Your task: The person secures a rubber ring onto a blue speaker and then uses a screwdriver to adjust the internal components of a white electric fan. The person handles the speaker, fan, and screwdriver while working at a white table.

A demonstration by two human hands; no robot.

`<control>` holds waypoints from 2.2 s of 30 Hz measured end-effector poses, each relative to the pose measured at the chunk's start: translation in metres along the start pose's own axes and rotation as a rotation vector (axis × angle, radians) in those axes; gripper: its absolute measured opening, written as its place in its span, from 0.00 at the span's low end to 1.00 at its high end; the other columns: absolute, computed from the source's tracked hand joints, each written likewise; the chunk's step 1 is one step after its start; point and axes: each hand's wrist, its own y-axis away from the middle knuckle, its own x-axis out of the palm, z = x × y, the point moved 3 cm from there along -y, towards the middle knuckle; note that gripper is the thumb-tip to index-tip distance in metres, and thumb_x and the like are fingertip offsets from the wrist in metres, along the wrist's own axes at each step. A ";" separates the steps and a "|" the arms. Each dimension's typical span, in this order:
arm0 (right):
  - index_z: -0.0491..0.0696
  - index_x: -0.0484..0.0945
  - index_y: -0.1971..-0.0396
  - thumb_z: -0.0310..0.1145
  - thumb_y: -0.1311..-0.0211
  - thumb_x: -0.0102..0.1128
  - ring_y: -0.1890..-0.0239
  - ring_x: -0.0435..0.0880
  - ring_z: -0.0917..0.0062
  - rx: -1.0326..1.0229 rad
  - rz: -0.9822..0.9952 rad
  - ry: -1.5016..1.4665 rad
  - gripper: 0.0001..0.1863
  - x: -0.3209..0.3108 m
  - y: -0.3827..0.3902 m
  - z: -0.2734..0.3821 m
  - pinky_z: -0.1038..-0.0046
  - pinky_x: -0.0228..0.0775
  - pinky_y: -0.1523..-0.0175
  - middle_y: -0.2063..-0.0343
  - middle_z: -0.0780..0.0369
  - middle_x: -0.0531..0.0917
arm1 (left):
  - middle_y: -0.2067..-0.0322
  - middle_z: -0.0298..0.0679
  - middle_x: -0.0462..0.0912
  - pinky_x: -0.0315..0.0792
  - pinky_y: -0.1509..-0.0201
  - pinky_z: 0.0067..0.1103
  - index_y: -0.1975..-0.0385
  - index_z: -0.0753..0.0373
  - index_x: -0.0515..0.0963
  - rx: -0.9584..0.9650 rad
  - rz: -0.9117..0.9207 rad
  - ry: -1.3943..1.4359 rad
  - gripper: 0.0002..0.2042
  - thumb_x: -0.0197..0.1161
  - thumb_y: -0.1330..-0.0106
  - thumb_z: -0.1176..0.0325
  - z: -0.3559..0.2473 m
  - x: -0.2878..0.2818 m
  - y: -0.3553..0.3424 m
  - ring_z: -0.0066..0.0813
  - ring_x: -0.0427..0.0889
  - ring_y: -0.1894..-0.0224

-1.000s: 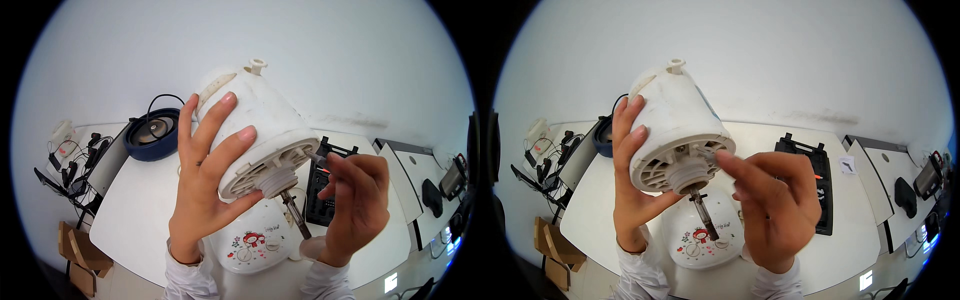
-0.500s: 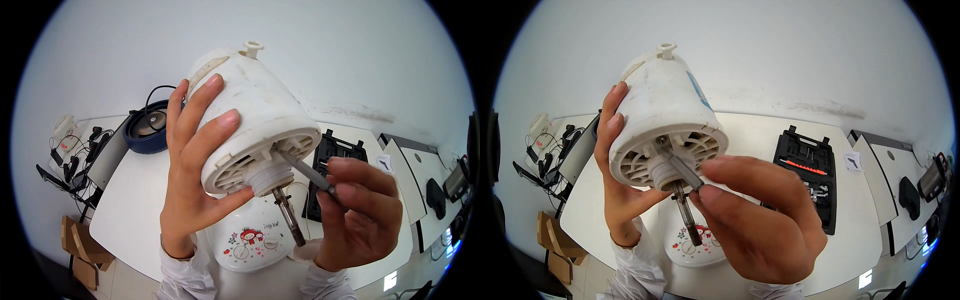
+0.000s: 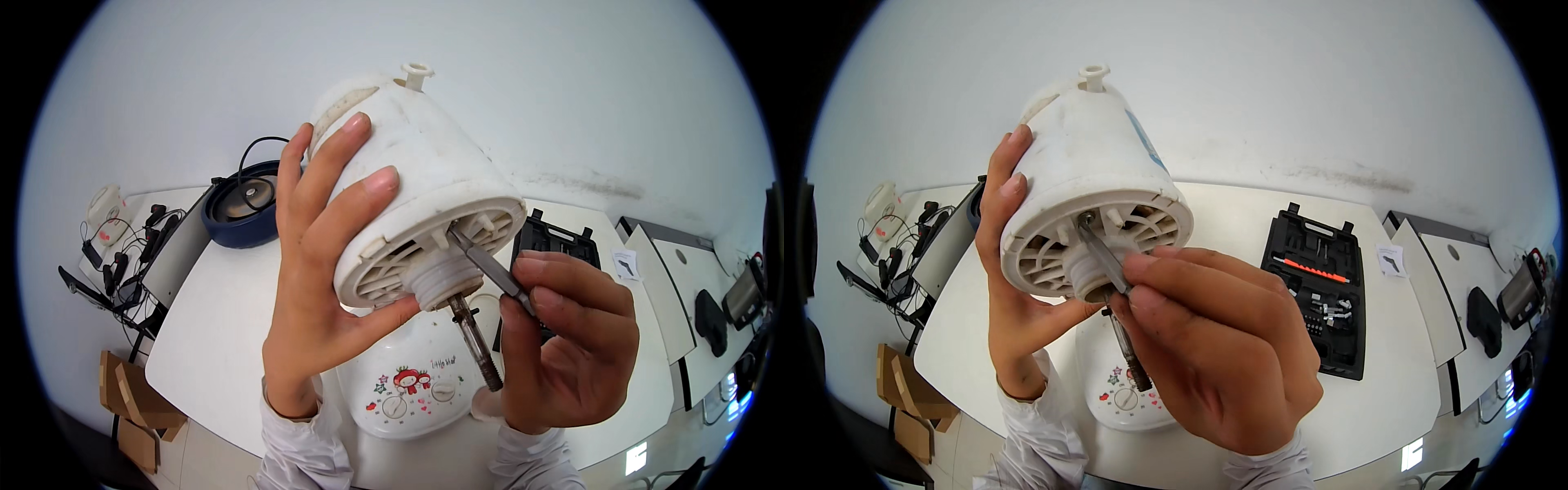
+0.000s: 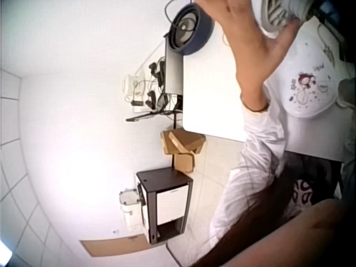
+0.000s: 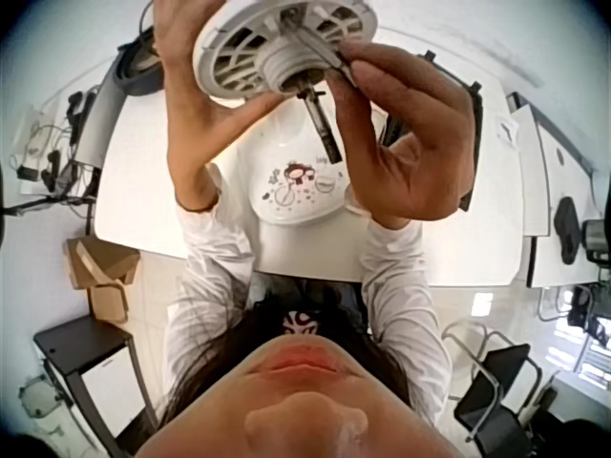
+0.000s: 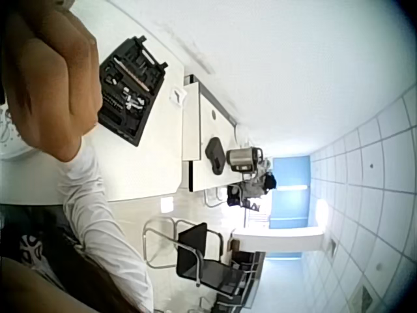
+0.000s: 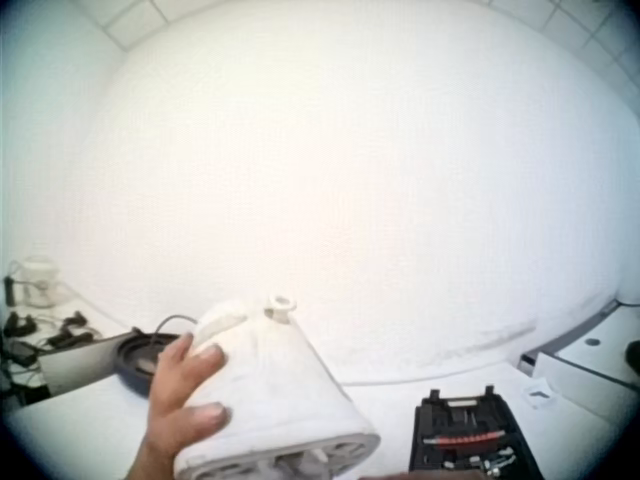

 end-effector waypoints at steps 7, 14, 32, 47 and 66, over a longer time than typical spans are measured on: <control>0.40 0.73 0.64 0.11 0.55 0.61 0.61 0.82 0.67 0.003 -0.005 0.039 0.16 0.002 0.002 0.000 0.73 0.77 0.55 0.64 0.50 0.81 | 0.34 0.56 0.50 0.57 0.34 0.45 0.36 0.48 0.55 0.004 -0.012 0.003 0.51 0.80 0.64 0.60 0.001 0.002 0.001 0.55 0.49 0.31; 0.40 0.73 0.63 0.12 0.54 0.62 0.61 0.82 0.68 0.004 -0.026 0.021 0.16 0.001 0.001 0.001 0.74 0.77 0.56 0.64 0.50 0.80 | 0.34 0.56 0.50 0.57 0.34 0.45 0.36 0.48 0.55 -0.005 -0.016 0.009 0.51 0.80 0.65 0.60 0.001 0.001 0.001 0.56 0.48 0.31; 0.42 0.74 0.65 0.13 0.57 0.66 0.65 0.82 0.71 -0.018 0.044 0.164 0.17 -0.004 -0.002 0.009 0.78 0.78 0.62 0.66 0.52 0.81 | 0.34 0.57 0.49 0.61 0.35 0.44 0.36 0.48 0.54 0.013 -0.010 -0.020 0.52 0.80 0.65 0.60 0.002 0.001 0.001 0.56 0.51 0.32; 0.42 0.74 0.67 0.14 0.60 0.68 0.67 0.82 0.72 0.008 0.050 0.209 0.17 -0.004 -0.002 0.012 0.79 0.77 0.64 0.69 0.52 0.82 | 0.34 0.58 0.48 0.64 0.37 0.44 0.36 0.49 0.54 0.012 -0.005 -0.013 0.52 0.80 0.64 0.60 0.003 0.002 0.002 0.56 0.52 0.32; 0.47 0.78 0.67 0.21 0.62 0.74 0.73 0.77 0.76 0.093 0.067 0.072 0.19 -0.001 0.001 0.006 0.77 0.69 0.70 0.71 0.58 0.79 | 0.34 0.59 0.49 0.65 0.38 0.44 0.36 0.50 0.54 0.019 -0.005 -0.033 0.49 0.77 0.60 0.58 0.002 -0.001 0.002 0.56 0.53 0.33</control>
